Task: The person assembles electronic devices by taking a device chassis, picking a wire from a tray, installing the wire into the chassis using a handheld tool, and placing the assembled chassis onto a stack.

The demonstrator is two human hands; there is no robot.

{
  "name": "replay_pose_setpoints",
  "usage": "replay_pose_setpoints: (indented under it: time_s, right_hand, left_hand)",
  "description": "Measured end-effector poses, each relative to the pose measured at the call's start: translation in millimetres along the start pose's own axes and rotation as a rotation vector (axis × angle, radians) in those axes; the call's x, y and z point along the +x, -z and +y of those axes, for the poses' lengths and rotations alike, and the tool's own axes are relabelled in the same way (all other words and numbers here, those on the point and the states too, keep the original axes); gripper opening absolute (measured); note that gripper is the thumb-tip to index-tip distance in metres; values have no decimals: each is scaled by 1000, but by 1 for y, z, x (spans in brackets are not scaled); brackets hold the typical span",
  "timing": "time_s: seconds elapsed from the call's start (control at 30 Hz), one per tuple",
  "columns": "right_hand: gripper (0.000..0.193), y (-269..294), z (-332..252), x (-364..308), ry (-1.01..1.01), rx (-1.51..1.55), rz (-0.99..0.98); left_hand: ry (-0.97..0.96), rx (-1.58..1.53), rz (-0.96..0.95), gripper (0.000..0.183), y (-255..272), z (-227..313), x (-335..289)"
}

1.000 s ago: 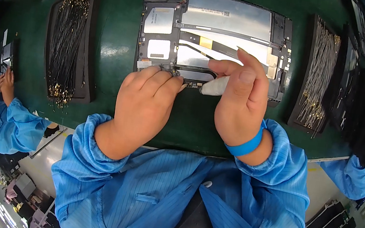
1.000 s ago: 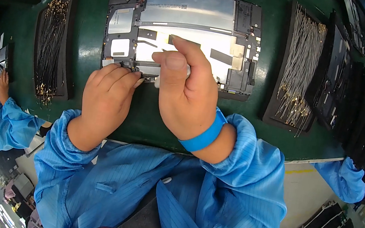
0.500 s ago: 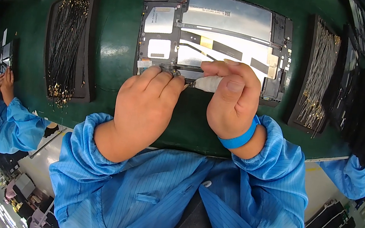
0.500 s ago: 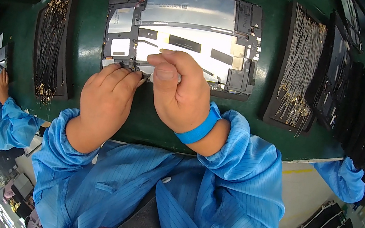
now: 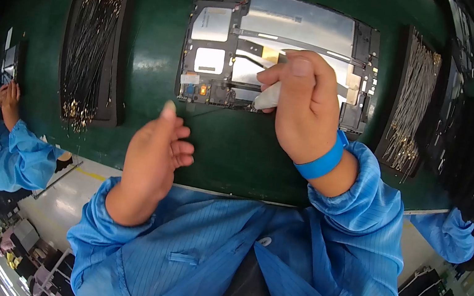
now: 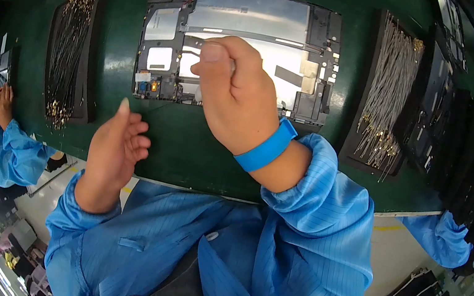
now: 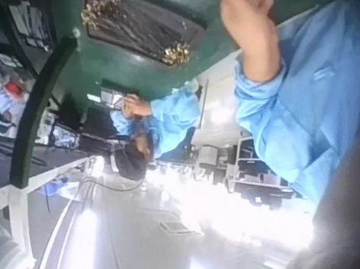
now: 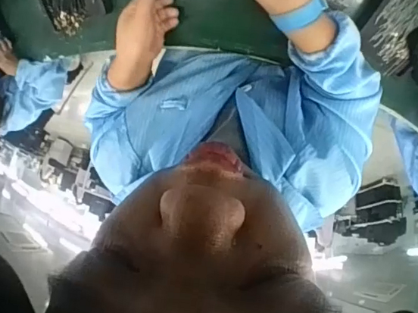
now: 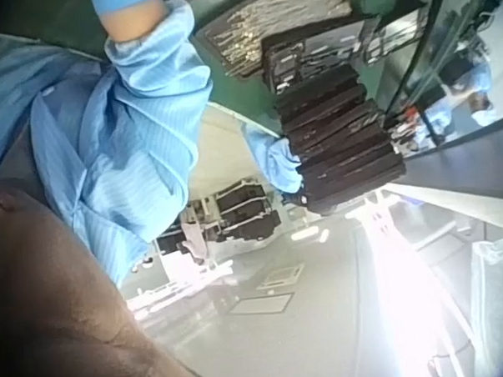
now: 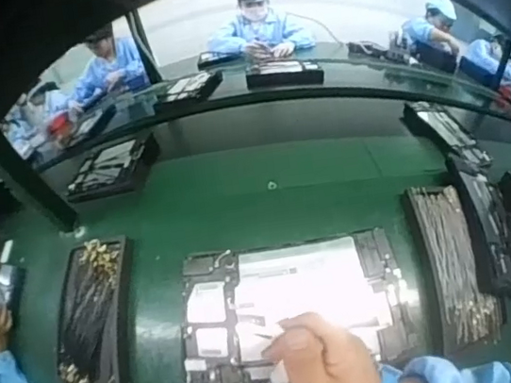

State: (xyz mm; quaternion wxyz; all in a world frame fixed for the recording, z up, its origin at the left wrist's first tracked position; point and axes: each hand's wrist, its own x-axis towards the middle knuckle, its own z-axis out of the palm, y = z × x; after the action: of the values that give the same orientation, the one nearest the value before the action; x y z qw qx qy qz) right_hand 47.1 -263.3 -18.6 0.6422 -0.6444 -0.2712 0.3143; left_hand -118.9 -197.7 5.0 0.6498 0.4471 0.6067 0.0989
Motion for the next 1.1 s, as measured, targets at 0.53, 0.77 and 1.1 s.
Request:
replay_pose_setpoints:
  time_s: [0.53,0.77,1.1]
  right_hand:
    - [37,4,-4,5,-47,111,-29]
    - [39,3,-10,7,-118,131,-26]
    - [38,4,-24,23,-90,-536,-474]
  left_hand:
    - [-136,-612,284,16,-14,5,38]
    - [-127,-177,53,26,-9,3,-14]
    - [53,-160,-260,34,-24,-5,8]
